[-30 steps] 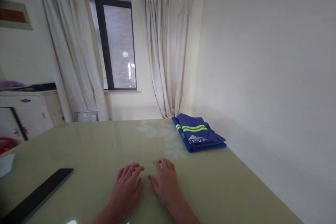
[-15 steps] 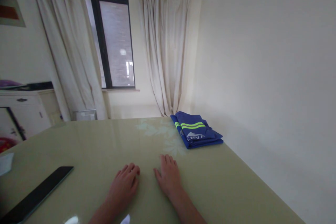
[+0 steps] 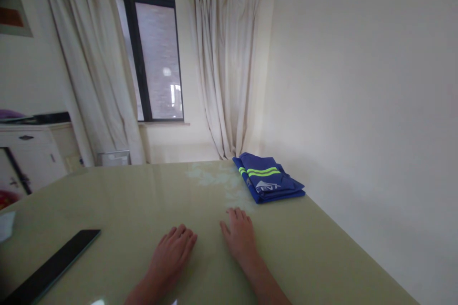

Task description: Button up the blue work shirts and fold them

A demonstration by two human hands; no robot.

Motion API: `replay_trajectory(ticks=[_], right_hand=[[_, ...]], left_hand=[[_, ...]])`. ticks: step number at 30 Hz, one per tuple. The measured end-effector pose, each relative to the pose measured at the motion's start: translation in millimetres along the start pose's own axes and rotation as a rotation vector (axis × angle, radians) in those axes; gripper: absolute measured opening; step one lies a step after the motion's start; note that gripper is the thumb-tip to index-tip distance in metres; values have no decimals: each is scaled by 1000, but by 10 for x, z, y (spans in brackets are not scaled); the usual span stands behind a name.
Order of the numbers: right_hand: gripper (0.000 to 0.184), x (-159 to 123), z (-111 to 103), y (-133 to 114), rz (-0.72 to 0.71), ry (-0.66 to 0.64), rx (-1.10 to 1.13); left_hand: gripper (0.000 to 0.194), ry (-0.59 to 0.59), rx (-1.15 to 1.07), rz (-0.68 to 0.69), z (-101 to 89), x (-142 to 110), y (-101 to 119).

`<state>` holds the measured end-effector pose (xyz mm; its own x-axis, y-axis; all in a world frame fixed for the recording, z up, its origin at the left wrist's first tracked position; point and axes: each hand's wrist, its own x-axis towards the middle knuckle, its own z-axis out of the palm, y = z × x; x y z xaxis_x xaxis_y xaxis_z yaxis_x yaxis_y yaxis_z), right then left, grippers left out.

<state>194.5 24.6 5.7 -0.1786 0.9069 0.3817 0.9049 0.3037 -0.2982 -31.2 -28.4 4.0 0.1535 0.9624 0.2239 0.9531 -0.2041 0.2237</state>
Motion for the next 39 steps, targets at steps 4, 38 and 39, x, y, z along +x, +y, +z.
replay_trajectory(ticks=[4,38,39], right_hand=[[30,355,-200,334,171,183,-143],[40,-18,-386,-478,-155,-35,476],[41,-42,-273,-362,-83,24,502]], left_hand=[[38,-18,-29,-9,3,-10,1],[66,241,-532,-167,127,-52,-221],[62,249,-502,-97,91,-59,-219]])
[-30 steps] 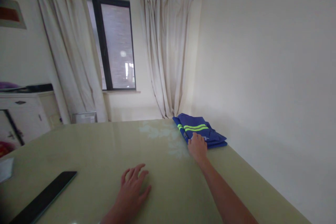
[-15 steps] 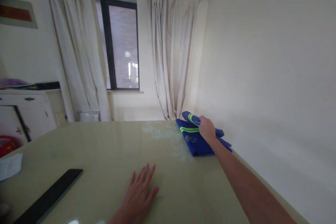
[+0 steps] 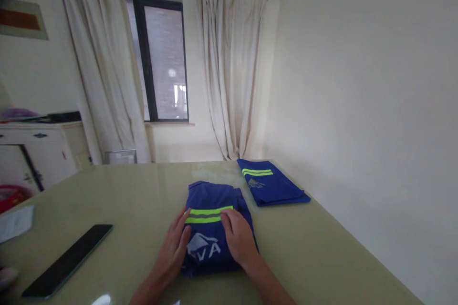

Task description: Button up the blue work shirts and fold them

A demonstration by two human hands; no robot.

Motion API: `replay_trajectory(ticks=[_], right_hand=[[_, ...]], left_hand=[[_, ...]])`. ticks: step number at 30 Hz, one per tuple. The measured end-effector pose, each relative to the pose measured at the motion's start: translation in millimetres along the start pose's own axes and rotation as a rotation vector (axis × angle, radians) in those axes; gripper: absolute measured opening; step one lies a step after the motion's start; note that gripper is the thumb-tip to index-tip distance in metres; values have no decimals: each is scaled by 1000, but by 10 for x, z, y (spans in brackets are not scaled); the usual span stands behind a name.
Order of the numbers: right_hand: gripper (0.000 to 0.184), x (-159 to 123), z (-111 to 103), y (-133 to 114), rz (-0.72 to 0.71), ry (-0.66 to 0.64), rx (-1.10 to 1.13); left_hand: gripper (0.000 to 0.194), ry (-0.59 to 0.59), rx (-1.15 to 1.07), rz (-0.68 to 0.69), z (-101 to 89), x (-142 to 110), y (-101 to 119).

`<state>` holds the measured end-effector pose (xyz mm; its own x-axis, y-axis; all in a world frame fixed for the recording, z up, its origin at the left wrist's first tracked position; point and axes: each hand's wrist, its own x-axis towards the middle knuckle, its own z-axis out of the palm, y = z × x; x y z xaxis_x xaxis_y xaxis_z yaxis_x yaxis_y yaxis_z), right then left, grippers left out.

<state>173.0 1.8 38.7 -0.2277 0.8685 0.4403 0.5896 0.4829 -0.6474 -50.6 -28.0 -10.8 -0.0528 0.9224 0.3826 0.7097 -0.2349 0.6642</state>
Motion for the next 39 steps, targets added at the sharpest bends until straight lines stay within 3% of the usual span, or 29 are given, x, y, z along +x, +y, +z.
replay_trajectory(ticks=[4,7,9,11,14,18,22,26,27,29,33,36,39], right_hand=[[45,2,-29,573,178,155,41],[47,45,-95,777,295,168,96],[50,60,-97,801,319,186,131],[52,56,-59,776,305,214,145],[53,8,46,720,250,214,78],[53,-81,176,661,147,41,-122],[49,-103,199,616,133,-134,-298],[46,-71,88,664,145,-179,-389],[46,-64,47,698,153,-184,-406],[46,-54,-30,784,175,-175,-447],[37,-49,-95,933,237,-56,-498],[34,-38,-68,982,270,35,-522],[41,-23,-38,999,308,74,-560]], left_hand=[[56,-205,146,314,5,-36,177],[52,-301,199,321,127,-46,272],[39,-271,125,236,189,-15,265],[39,-150,-47,86,198,47,206],[51,141,-380,-250,112,168,49],[51,544,-671,-677,-115,294,-230],[56,765,-597,-730,-443,319,-477],[71,916,-105,-591,-736,268,-494],[67,883,59,-513,-760,256,-465],[56,696,313,-327,-723,240,-404],[60,243,477,-36,-452,229,-382],[52,93,503,-43,-334,232,-462],[37,51,444,-91,-359,268,-559]])
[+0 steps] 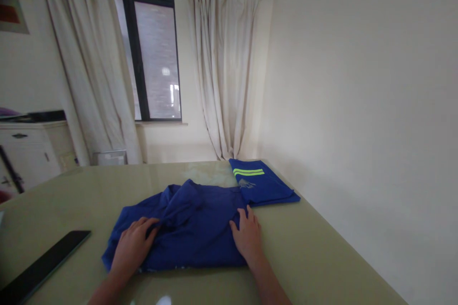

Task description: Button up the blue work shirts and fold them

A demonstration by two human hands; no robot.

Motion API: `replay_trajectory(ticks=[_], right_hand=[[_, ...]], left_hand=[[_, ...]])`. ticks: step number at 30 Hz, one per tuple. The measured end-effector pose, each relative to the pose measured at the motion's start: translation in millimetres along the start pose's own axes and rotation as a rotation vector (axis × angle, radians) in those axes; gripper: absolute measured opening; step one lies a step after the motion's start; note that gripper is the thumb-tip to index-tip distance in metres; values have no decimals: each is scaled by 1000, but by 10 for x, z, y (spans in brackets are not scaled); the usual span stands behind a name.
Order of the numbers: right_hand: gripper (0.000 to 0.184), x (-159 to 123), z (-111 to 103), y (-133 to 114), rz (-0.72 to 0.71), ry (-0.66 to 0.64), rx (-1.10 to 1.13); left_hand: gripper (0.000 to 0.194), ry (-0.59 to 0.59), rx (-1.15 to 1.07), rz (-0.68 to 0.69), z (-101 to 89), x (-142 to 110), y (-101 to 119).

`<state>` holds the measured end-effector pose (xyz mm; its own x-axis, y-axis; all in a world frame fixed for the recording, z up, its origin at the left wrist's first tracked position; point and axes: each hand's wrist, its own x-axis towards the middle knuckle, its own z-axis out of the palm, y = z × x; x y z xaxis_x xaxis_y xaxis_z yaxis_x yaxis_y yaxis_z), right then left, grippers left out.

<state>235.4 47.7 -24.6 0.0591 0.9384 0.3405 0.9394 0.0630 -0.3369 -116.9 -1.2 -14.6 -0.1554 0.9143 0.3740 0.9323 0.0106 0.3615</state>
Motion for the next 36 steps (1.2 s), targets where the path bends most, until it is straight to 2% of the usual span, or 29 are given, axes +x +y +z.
replay_trajectory(ticks=[2,4,7,8,9,11,14,16,17,19,21,23,25,28,30,34,36], right_hand=[[42,10,7,3,11,-15,6],[42,20,4,14,13,-31,29],[43,35,-5,28,13,-32,56],[43,39,-9,28,16,-32,62],[44,42,-14,28,18,-36,69],[44,46,-26,23,11,-51,84],[40,42,-61,17,-14,-80,104],[38,37,-97,12,-18,-103,111],[38,35,-118,6,-16,-120,116],[38,31,-162,-14,-8,-155,124],[38,27,-198,-42,-2,-172,122],[37,21,-218,-66,-5,-167,107],[34,15,-220,-79,-17,-148,91],[26,13,-208,-76,-38,-111,80],[20,19,-205,-72,-49,-92,76],[19,53,-213,-75,-78,-48,65],[24,77,-205,-67,-90,-21,87]], left_hand=[[35,21,-131,-17,-17,50,-56],[37,94,-332,-115,-40,100,-84],[44,229,-716,-451,-98,134,-64],[45,238,-857,-562,-126,130,-42],[44,215,-996,-645,-158,118,-15],[42,99,-1228,-722,-226,76,48],[39,-128,-1396,-712,-323,-6,143],[42,-268,-1377,-622,-390,-59,208],[44,-356,-1321,-519,-426,-85,246],[49,-586,-1116,-212,-496,-138,339],[65,-807,-860,95,-545,-199,453],[90,-898,-655,256,-550,-267,569],[99,-863,-549,294,-503,-330,663],[72,-727,-540,289,-356,-380,733],[64,-594,-540,286,-230,-374,743],[73,-313,-431,260,-17,-311,739],[76,-226,-417,256,18,-289,745]])
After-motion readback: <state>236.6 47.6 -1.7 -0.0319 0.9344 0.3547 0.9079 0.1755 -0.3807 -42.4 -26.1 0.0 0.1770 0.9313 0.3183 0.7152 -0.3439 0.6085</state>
